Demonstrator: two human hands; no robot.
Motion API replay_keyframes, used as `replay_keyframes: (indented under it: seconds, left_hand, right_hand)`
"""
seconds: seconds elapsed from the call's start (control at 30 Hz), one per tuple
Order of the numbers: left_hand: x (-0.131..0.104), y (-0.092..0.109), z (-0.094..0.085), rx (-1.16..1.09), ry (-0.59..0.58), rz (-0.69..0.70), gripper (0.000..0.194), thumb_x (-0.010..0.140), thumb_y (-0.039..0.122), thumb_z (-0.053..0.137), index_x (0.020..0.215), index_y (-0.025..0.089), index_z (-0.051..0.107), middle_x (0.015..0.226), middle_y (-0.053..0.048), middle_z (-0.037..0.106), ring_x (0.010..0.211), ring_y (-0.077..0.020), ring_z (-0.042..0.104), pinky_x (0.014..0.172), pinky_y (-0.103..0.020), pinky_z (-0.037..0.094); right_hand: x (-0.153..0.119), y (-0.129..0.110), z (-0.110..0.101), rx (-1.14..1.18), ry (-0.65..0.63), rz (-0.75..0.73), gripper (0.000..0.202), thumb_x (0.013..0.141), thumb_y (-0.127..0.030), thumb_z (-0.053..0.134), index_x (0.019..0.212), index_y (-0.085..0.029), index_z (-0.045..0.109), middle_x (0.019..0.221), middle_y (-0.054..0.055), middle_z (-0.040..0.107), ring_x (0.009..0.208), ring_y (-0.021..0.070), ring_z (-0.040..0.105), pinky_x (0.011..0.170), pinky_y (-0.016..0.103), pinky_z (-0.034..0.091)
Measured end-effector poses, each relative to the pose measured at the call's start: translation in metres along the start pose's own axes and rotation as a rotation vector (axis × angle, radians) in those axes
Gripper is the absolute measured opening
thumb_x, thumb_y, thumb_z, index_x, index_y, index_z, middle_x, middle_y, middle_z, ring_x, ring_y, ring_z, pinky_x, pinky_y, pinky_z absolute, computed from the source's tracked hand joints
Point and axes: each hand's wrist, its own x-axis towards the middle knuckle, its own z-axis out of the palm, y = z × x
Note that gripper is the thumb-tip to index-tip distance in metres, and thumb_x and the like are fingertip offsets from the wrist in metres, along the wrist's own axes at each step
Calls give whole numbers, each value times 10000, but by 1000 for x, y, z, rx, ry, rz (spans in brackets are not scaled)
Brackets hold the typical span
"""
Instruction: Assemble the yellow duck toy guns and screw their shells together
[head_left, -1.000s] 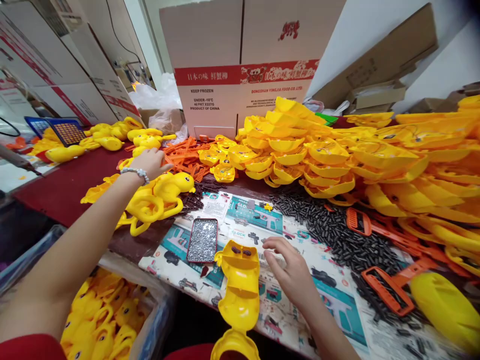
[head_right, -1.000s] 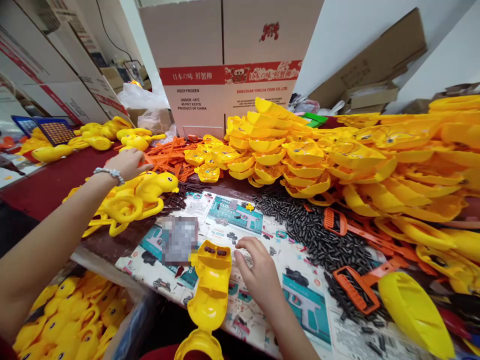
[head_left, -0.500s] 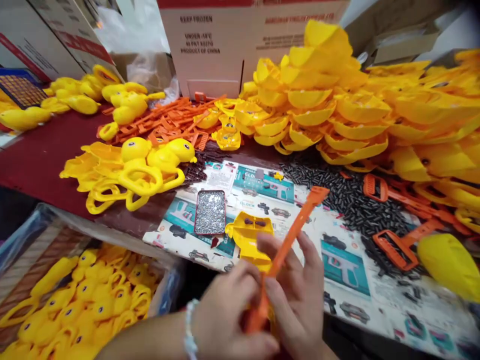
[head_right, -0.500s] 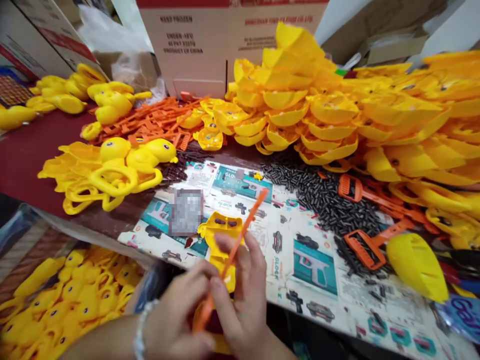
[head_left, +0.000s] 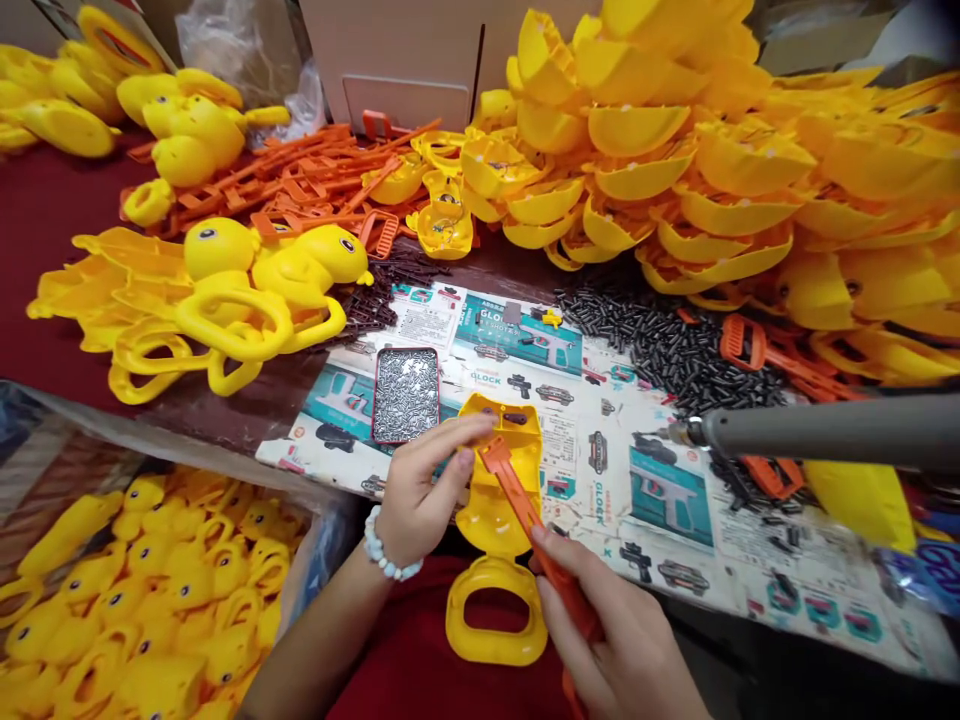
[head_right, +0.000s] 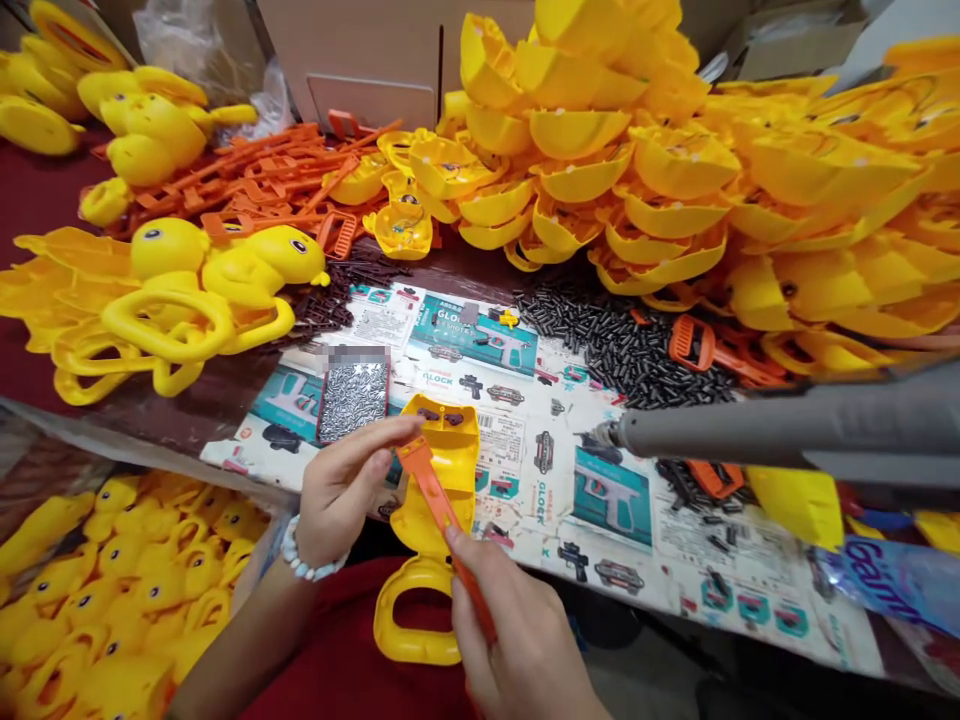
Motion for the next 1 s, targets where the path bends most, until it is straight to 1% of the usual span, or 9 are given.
replay_keyframes:
  seconds: [0.07, 0.13, 0.23, 0.37, 0.47, 0.57, 0.8, 0.87, 1.0]
  left_hand:
    - [9, -6, 2, 97, 0, 92, 322, 927, 135, 435, 1195, 197, 603, 1263, -84, 624, 1197, -186, 568, 1052, -387, 469]
    - [19, -12, 3, 178, -80, 157, 366, 915, 124, 418, 1244, 191, 565, 1306, -97, 592, 1247, -194, 529, 1093, -420, 430]
    - [26, -20, 7, 302, -165, 151, 417, 891, 104, 405, 1287, 155, 523, 1323, -126, 574, 1267, -208, 513, 1099, -425, 427]
    - [21, -26, 19, 398, -127, 117, 436, 856, 39, 369, 1251, 111, 538, 1282, -142, 603, 1244, -204, 536, 1077, -397, 457]
    - [15, -26, 28, 471, -72, 153, 433, 851, 19, 362, 1245, 74, 534, 1267, -168, 607, 1243, -218, 537, 1064, -397, 472]
    - [14, -25, 32, 536, -33, 173, 424, 859, 21, 368, 1246, 82, 531, 1244, -163, 623, 1214, -225, 561, 1038, -397, 497]
    - [16, -22, 33, 574, -25, 184, 432, 849, 16, 365, 1245, 79, 526, 1218, -163, 637, 1187, -228, 580, 1021, -399, 511]
    - [16, -23, 34, 595, -15, 173, 414, 861, 28, 371, 1239, 82, 529, 1206, -162, 644, 1169, -230, 592, 1006, -394, 522]
    - [15, -24, 35, 606, -10, 160, 394, 866, 32, 371, 1222, 51, 537, 1193, -178, 648, 1146, -242, 606, 989, -391, 531]
  right_hand:
    - [-1, 3, -1, -10, -56, 63, 298, 915, -163, 430, 1209, -189, 473, 990, 33, 702, 867, 105, 690, 772, 145, 545]
    - [-2, 6, -3, -12, -94, 115, 307, 924, -191, 426, 1229, -194, 463, 1046, 30, 691, 909, 96, 682, 797, 140, 535]
    - [1, 6, -4, -59, -57, 123, 286, 937, -198, 404, 1213, -186, 478, 1068, 38, 689, 932, 104, 680, 809, 154, 536]
    - [9, 1, -2, -158, 5, 63, 325, 951, -183, 360, 1258, -153, 462, 1066, 71, 689, 914, 144, 688, 728, 195, 568]
    - [13, 1, 1, -259, -31, 44, 388, 966, -196, 317, 1333, -136, 427, 925, 76, 692, 700, 152, 686, 541, 216, 549]
    - [13, 3, 1, -395, -70, 31, 411, 973, -189, 274, 1346, -130, 437, 749, 34, 635, 508, 131, 602, 405, 228, 451]
    - [15, 11, -7, -582, -61, -15, 391, 971, -187, 283, 1286, -159, 513, 696, 0, 599, 439, 103, 544, 362, 259, 331]
    - [17, 13, -8, -582, -98, -18, 406, 973, -191, 261, 1272, -155, 533, 686, -4, 591, 427, 106, 549, 343, 260, 332]
    - [20, 17, -11, -462, -162, -15, 418, 978, -199, 251, 1270, -133, 542, 704, 1, 598, 444, 117, 575, 346, 240, 395]
